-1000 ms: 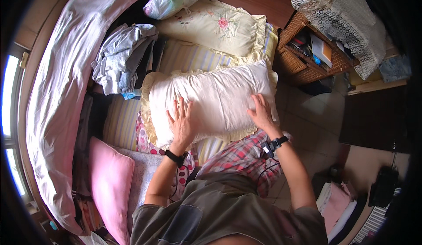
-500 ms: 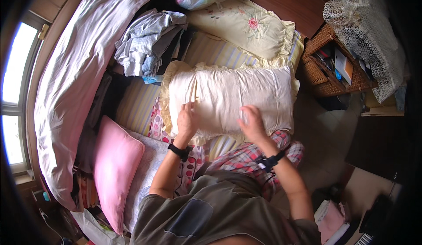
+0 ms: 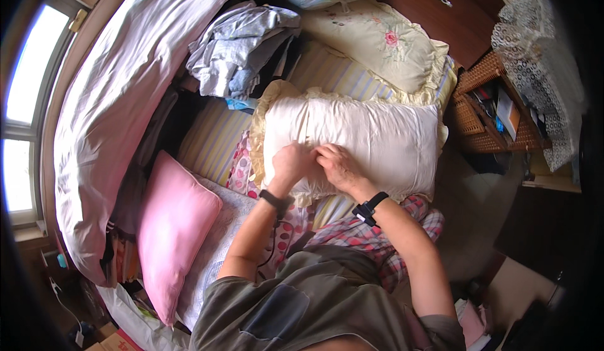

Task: The person moves folded blankets and pillows on a bed, then pulls a cream-colored pillowcase over a pillow by hand and places it against the headboard.

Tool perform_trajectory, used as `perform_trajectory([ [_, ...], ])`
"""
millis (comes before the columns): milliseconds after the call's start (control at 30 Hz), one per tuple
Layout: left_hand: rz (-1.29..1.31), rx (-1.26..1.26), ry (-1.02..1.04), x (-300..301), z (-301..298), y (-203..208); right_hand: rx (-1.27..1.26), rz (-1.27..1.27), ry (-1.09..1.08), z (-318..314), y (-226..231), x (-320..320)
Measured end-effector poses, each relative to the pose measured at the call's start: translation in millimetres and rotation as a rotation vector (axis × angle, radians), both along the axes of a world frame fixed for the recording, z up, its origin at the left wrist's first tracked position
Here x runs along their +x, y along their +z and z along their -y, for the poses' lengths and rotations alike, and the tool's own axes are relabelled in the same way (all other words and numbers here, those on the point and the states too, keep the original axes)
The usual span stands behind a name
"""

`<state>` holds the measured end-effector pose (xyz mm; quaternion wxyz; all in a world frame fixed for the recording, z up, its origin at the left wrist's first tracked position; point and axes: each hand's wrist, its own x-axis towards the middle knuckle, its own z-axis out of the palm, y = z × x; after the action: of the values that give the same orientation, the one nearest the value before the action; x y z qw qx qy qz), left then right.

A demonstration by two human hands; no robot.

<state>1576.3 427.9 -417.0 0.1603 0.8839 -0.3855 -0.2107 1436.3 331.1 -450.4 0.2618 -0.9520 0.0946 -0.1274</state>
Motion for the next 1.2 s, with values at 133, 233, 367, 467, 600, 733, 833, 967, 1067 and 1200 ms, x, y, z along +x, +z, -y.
perform_trajectory([
  [133,0.042,-0.050,0.042,16,-12,-46,0.045,-0.014,0.092,-1,5,-2],
  [233,-0.076,-0.230,0.063,18,-11,-30,0.014,0.086,0.124,-1,3,4],
  [367,-0.184,-0.435,0.154,8,-12,6,-0.380,-0.060,0.360,3,-7,48],
  [467,-0.112,-0.393,0.132,1,-9,18,-0.192,-0.212,0.433,5,-42,65],
  [600,-0.108,-0.400,0.169,-2,-10,19,0.706,-0.359,0.339,7,-79,69],
  [733,-0.222,-0.543,0.265,0,-4,13,0.562,-0.136,0.282,-6,-81,69],
  [833,-0.293,-0.543,0.274,2,-7,20,0.476,-0.067,0.245,-5,-69,68],
  [967,-0.210,-0.580,0.233,-2,-8,9,0.345,-0.160,0.397,20,-52,74],
  [1067,-0.205,-0.592,0.224,-4,-14,-9,0.002,-0.011,0.332,34,-59,102],
  [1200,0.137,-0.573,0.155,-2,-44,-50,-0.006,0.029,0.206,37,-44,137],
])
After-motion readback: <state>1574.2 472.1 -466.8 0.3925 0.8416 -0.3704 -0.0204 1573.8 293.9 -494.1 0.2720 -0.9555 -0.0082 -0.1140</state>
